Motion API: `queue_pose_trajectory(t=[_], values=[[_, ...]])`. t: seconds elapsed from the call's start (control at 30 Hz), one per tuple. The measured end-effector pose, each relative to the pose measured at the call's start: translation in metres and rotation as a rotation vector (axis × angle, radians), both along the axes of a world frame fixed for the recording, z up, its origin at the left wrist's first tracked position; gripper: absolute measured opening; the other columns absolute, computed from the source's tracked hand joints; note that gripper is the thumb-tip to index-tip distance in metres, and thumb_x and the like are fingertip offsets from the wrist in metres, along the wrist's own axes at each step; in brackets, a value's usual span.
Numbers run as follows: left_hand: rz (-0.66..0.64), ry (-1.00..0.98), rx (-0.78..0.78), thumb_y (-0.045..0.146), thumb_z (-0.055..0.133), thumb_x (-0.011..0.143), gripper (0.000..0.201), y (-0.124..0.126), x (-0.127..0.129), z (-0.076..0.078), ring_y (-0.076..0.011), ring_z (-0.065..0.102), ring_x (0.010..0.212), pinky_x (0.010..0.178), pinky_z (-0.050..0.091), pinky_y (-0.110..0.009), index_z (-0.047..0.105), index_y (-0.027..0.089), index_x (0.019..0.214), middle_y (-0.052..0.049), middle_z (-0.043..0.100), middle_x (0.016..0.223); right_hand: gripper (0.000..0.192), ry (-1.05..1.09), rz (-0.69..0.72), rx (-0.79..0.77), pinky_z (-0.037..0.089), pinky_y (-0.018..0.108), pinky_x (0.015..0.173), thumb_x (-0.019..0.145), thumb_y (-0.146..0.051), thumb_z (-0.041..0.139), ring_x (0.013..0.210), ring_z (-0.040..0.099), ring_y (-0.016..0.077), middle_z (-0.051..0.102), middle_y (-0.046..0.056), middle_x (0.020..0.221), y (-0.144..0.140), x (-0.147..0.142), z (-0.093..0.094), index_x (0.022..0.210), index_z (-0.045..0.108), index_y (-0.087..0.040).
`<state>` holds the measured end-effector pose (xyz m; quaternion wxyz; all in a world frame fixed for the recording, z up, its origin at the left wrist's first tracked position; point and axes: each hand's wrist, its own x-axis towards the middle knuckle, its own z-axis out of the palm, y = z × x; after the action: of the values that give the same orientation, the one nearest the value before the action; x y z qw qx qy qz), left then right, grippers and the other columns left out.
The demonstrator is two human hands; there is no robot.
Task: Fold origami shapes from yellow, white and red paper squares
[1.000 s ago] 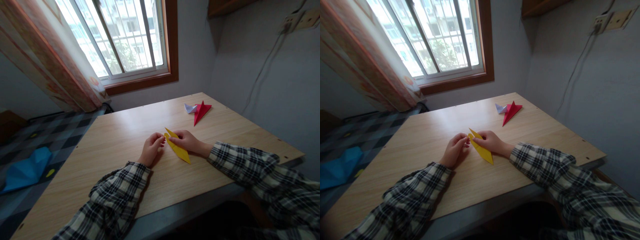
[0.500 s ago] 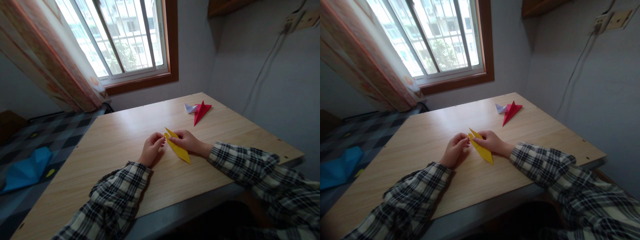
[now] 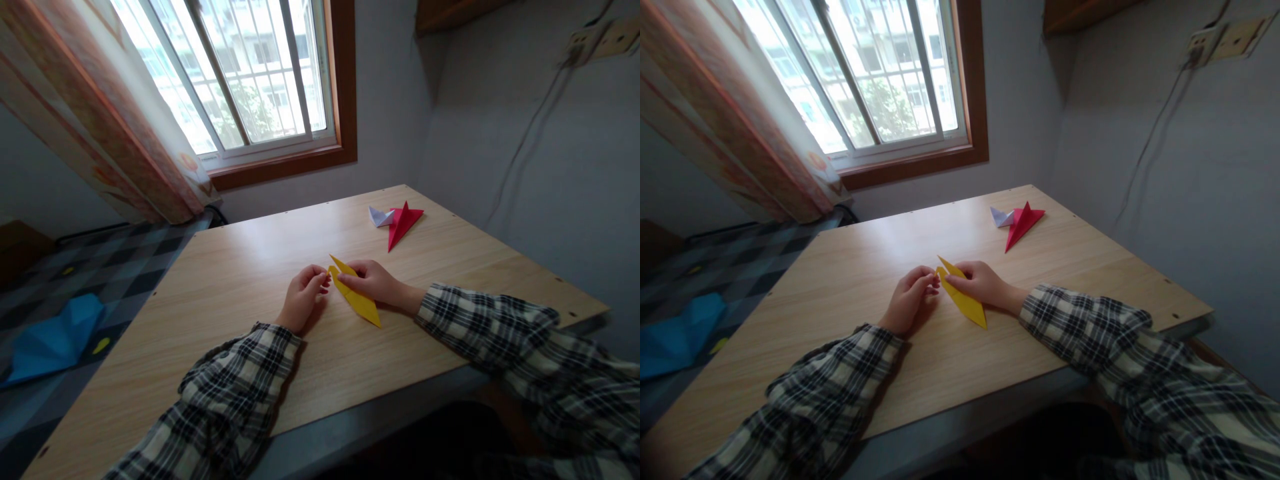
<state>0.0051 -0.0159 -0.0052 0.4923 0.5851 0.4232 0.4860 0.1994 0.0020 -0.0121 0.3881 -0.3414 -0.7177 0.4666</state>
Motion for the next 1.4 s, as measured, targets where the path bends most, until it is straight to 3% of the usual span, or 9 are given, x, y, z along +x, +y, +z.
queue_pose_trajectory(t=[1.03, 1.4], values=[[0.038, 0.113, 0.066, 0.034, 0.065, 0.078, 0.016, -0.0003, 0.0011, 0.0040, -0.0128, 0.057, 0.071, 0.067, 0.050, -0.026, 0.063, 0.018, 0.077, 0.000, 0.062, 0.076, 0.035, -0.016, 0.019, 0.031, 0.030, 0.025, 0.053, 0.088, -0.049, 0.061, 0.062, 0.043, 0.0113, 0.050, -0.002, 0.068, 0.0016, 0.0009, -0.0008, 0.078, 0.062, -0.015], [0.047, 0.094, 0.034, 0.040, 0.061, 0.085, 0.024, -0.0016, 0.0010, 0.0033, -0.0141, 0.060, 0.074, 0.069, 0.051, -0.026, 0.064, 0.018, 0.078, -0.002, 0.063, 0.077, 0.038, -0.009, 0.016, 0.014, 0.030, 0.024, 0.052, 0.088, -0.051, 0.061, 0.062, 0.044, 0.0114, 0.051, -0.001, 0.068, 0.0006, 0.0004, -0.0001, 0.078, 0.062, -0.015]])
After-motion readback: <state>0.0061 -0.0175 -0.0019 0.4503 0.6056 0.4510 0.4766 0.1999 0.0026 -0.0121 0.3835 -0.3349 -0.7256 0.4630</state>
